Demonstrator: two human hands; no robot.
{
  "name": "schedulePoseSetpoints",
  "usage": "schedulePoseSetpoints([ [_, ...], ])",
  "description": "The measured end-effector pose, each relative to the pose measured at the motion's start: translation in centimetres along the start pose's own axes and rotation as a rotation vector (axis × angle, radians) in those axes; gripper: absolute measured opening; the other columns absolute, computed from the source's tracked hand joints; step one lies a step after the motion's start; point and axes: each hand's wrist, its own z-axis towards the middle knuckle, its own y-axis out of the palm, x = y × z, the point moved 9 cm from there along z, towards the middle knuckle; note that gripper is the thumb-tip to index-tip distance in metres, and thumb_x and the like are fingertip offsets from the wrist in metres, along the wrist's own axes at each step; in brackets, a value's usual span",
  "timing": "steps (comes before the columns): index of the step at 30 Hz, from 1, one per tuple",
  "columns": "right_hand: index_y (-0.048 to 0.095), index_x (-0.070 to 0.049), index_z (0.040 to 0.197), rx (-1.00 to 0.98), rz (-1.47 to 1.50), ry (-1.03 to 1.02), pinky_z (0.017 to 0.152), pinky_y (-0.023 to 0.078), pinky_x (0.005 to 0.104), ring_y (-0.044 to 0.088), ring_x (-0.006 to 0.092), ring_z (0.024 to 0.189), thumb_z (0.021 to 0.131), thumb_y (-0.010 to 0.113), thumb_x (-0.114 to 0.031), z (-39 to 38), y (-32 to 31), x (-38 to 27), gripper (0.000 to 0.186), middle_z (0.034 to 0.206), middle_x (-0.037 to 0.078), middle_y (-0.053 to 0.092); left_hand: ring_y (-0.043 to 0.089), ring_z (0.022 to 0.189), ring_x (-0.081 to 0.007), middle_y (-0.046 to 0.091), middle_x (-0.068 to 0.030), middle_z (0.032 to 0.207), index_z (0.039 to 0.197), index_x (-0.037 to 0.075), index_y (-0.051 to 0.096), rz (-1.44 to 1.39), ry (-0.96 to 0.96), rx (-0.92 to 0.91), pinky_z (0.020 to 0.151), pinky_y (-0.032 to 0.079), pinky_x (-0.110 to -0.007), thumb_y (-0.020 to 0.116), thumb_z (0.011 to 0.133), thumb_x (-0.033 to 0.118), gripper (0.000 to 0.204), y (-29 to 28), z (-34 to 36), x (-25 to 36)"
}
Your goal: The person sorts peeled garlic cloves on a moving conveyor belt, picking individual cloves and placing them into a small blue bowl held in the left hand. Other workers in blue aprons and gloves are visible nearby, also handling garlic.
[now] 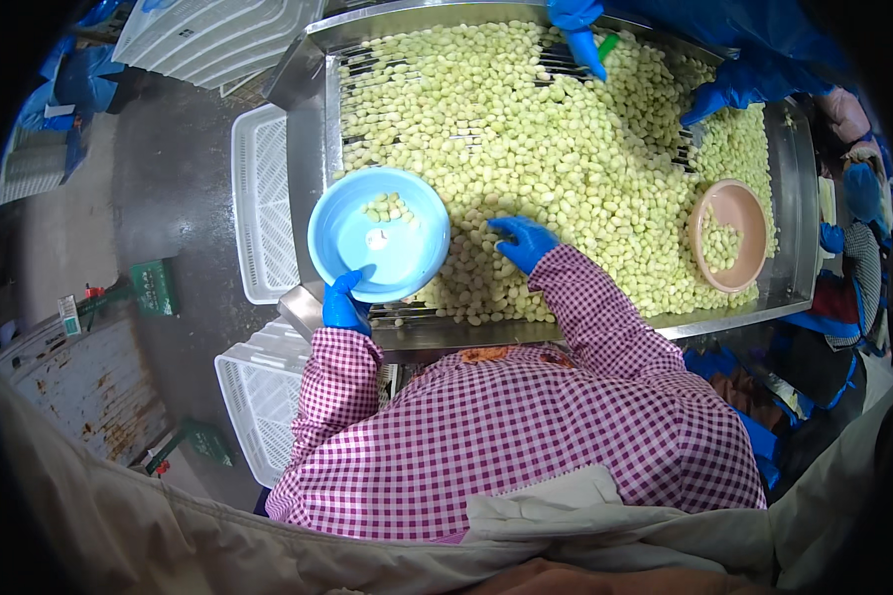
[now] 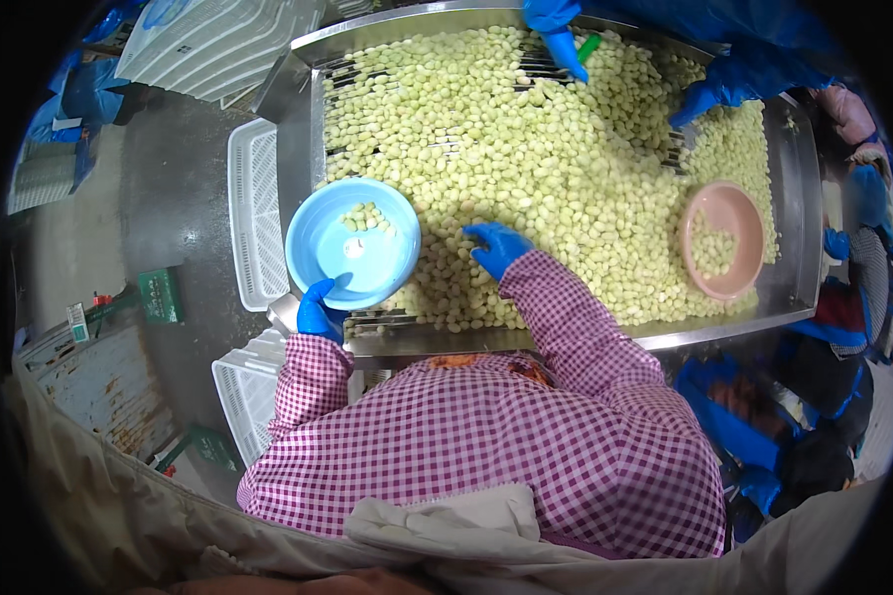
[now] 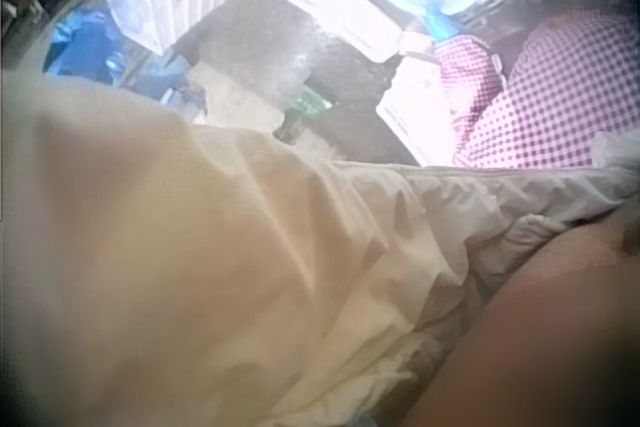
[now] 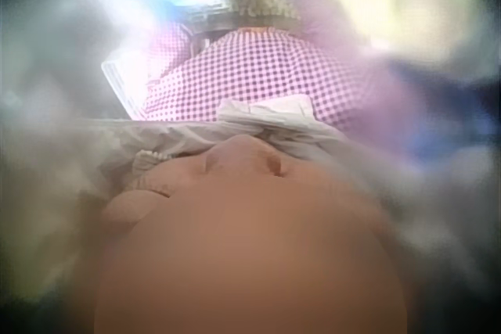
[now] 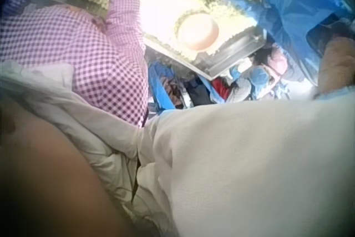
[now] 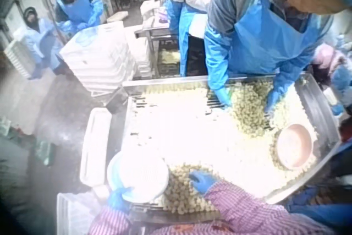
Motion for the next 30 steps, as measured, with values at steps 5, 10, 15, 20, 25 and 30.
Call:
schedulePoseSetpoints([
  [5, 0.055, -0.014, 0.122, 0.336, 0.14, 0.147, 0.097, 0.046, 0.0348, 0.056, 0.0259, 0.111, 0.095, 0.044, -0.018, -1.9, -5.0, 4.0, 0.03, 0.124, 0.011, 0.055, 0.054, 0.113, -0.0359, 0.052, -0.0192, 0.126, 0.133, 0.0, 0.039, 0.02, 0.023, 0.015, 0.097, 0.046, -0.05, 0.052, 0.078, 0.001, 0.056, 2.5, -3.5, 0.9],
  [10, 0.061, -0.014, 0.113, 0.119, 0.102, 0.102, 0.092, 0.049, 0.0337, 0.06, 0.0236, 0.103, 0.096, 0.043, -0.021, -1.8, -4.1, 5.2, 0.026, 0.118, 0.006, 0.059, 0.052, 0.115, -0.0363, 0.051, -0.0192, 0.128, 0.132, 0.0, 0.041, 0.117, 0.037, 0.017, 0.099, 0.043, -0.051, 0.051, 0.077, 0.0, 0.056, 4.4, -4.8, 1.6],
  [15, 0.061, -0.015, 0.114, -0.001, 0.077, 0.07, 0.091, 0.048, 0.0344, 0.06, 0.0231, 0.102, 0.094, 0.044, -0.019, -2.4, -2.5, 6.2, 0.027, 0.12, 0.006, 0.058, 0.052, 0.115, -0.0361, 0.052, -0.0186, 0.126, 0.129, 0.0, 0.044, 0.088, -0.036, 0.072, 0.1, 0.042, -0.053, 0.05, 0.076, -0.001, 0.054, 5.3, -3.8, 0.6],
  [20, 0.063, -0.016, 0.11, 0.183, 0.23, 0.183, 0.088, 0.049, 0.0329, 0.06, 0.0224, 0.099, 0.094, 0.043, -0.017, -3.3, -4.8, 10.7, 0.026, 0.114, 0.005, 0.06, 0.05, 0.116, -0.0371, 0.05, -0.0176, 0.128, 0.131, 0.002, 0.043, 0.106, -0.096, 0.017, 0.1, 0.042, -0.053, 0.051, 0.072, -0.002, 0.06, 7.5, -3.6, -2.1],
  [25, 0.064, -0.015, 0.108, 0.364, 0.222, 0.195, 0.082, 0.051, 0.0326, 0.062, 0.0212, 0.09, 0.095, 0.043, -0.018, -3.8, -7.6, 13.2, 0.025, 0.112, 0.007, 0.061, 0.05, 0.115, -0.0377, 0.051, -0.0183, 0.127, 0.131, 0.002, 0.042, 0.146, -0.085, 0.072, 0.1, 0.042, -0.052, 0.05, 0.07, -0.003, 0.061, 7.3, -3.3, -2.0],
  [30, 0.064, -0.015, 0.109, 0.388, 0.265, 0.251, 0.089, 0.049, 0.0346, 0.06, 0.026, 0.101, 0.094, 0.044, -0.018, -4.7, -8.8, 14.5, 0.025, 0.115, 0.01, 0.06, 0.053, 0.11, -0.0371, 0.054, -0.0189, 0.122, 0.124, 0.001, 0.047, 0.09, -0.166, 0.061, 0.098, 0.043, -0.052, 0.052, 0.071, -0.001, 0.053, 7.8, -1.1, -3.2],
])
